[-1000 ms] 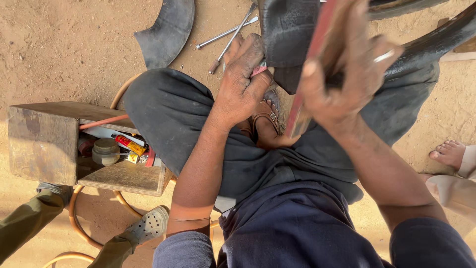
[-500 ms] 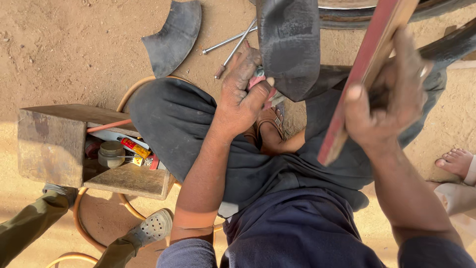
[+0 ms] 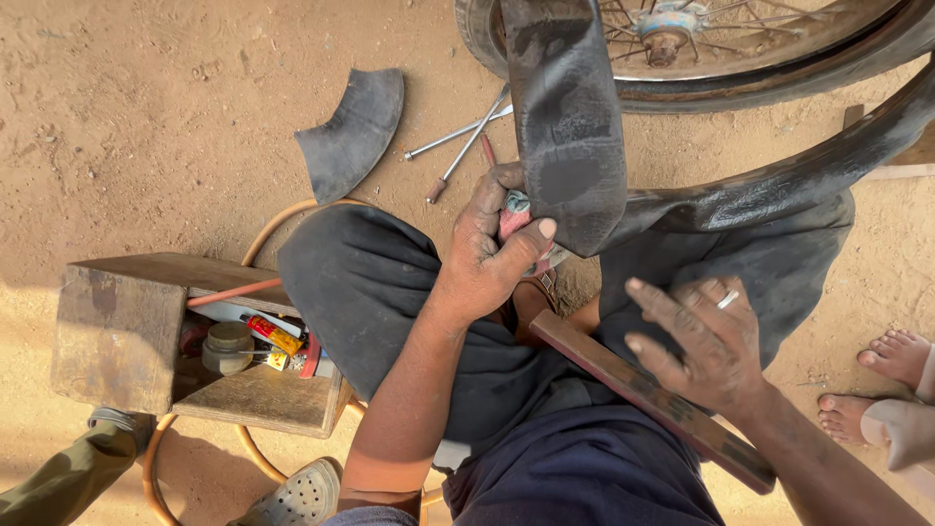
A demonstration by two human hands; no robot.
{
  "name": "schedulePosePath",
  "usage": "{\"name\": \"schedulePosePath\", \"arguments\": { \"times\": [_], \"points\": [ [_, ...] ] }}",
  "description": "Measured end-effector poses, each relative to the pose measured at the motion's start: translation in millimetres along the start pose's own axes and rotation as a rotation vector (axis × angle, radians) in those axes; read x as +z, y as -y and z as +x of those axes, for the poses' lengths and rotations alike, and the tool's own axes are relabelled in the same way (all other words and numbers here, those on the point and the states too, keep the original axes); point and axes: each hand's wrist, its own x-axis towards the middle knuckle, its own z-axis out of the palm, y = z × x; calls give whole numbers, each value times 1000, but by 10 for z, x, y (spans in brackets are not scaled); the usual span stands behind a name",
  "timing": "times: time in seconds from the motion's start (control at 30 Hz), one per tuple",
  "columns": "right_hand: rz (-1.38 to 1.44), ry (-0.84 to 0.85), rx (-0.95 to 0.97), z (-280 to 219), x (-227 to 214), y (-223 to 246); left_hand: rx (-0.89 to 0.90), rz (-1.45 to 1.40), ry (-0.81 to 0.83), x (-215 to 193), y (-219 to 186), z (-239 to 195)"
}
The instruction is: The person sits on the ground and inspects a bicycle tire tube, then wipes it with a cloth. They use a wooden sanding block to smooth the surface of the tube in preparation for a repair.
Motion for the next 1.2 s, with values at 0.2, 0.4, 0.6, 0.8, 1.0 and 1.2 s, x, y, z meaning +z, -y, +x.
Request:
{"name": "schedulePosePath", "arguments": {
  "times": [0.2,0.4,0.6,0.8,1.0,1.2],
  "points": [
    [363,-429,210,1096,2,298,20,63,-76,49,21,5],
    [629,-344,327,1506,39,392,-38,154,-77,25,-91,-22],
    [1137,-317,481,1426,211,172,-38,-27,-20,10,-65,-34],
    [1024,-318,601,1480,305,161,-187,-363,-72,-5,80,-7],
    [1145,-286,676,1566,357,108,-292,-531,-19,-17,168,39],
    [1241,-252,710,1552,395,46,-415,-684,23,-6,220,65]
  ]
}}
